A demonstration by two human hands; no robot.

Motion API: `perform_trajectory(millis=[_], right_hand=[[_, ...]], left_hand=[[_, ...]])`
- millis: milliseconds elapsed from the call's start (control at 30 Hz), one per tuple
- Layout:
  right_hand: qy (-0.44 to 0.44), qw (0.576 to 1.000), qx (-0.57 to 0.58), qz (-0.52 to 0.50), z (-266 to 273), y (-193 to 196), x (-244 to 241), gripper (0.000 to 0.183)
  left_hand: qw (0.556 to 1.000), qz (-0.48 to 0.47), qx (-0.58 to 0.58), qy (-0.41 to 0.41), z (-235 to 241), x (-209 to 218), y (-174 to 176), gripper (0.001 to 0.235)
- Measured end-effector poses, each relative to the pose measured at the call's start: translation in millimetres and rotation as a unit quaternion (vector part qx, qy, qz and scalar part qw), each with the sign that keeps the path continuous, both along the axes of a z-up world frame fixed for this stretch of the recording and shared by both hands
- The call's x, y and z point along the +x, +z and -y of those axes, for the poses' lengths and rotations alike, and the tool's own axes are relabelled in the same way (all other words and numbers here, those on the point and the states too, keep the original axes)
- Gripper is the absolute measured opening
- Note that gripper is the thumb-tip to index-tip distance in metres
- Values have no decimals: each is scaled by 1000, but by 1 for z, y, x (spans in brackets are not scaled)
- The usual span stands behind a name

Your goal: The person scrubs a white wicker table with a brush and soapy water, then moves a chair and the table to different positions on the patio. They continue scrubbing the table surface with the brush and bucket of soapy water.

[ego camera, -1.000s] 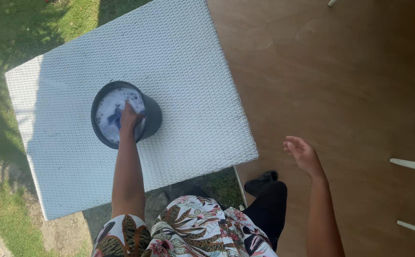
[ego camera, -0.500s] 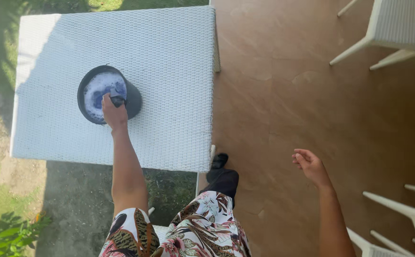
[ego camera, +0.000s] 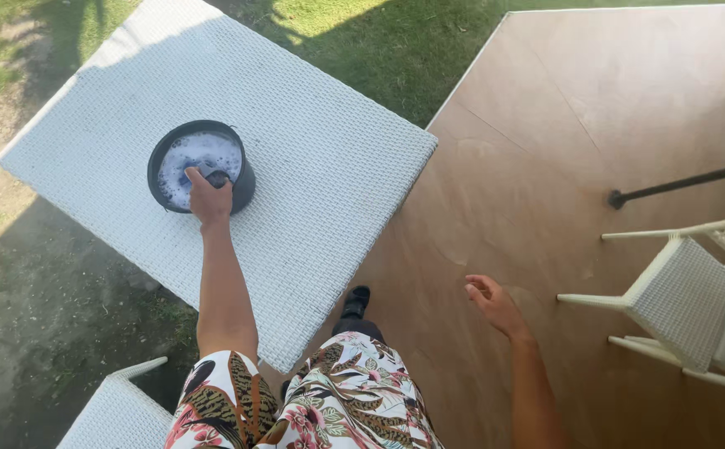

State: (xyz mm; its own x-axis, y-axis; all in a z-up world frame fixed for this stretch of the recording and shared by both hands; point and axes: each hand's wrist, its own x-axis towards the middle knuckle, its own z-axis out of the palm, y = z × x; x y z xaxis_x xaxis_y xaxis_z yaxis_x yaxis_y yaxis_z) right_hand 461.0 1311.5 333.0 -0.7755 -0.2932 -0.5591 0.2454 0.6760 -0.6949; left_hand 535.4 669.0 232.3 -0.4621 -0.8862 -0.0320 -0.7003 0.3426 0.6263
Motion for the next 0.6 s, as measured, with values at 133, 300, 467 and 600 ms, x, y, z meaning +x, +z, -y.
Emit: perform_trajectory(millis=[133, 300, 467, 600], right_hand=[[17, 1000, -3, 2, -25, -10, -86, 44], [57, 998, 1, 5, -66, -35, -193, 42], [86, 996, -23, -12, -125, -55, -318, 41], [90, 995, 24, -21, -151, -44, -424, 40]], left_hand=[[1000, 14, -20, 12, -1, -8, -7, 62], [995, 55, -73, 39, -12, -33, -9, 64], [985, 56, -146, 65, -31, -58, -14, 60], [978, 65, -134, 145, -48, -77, -16, 54]])
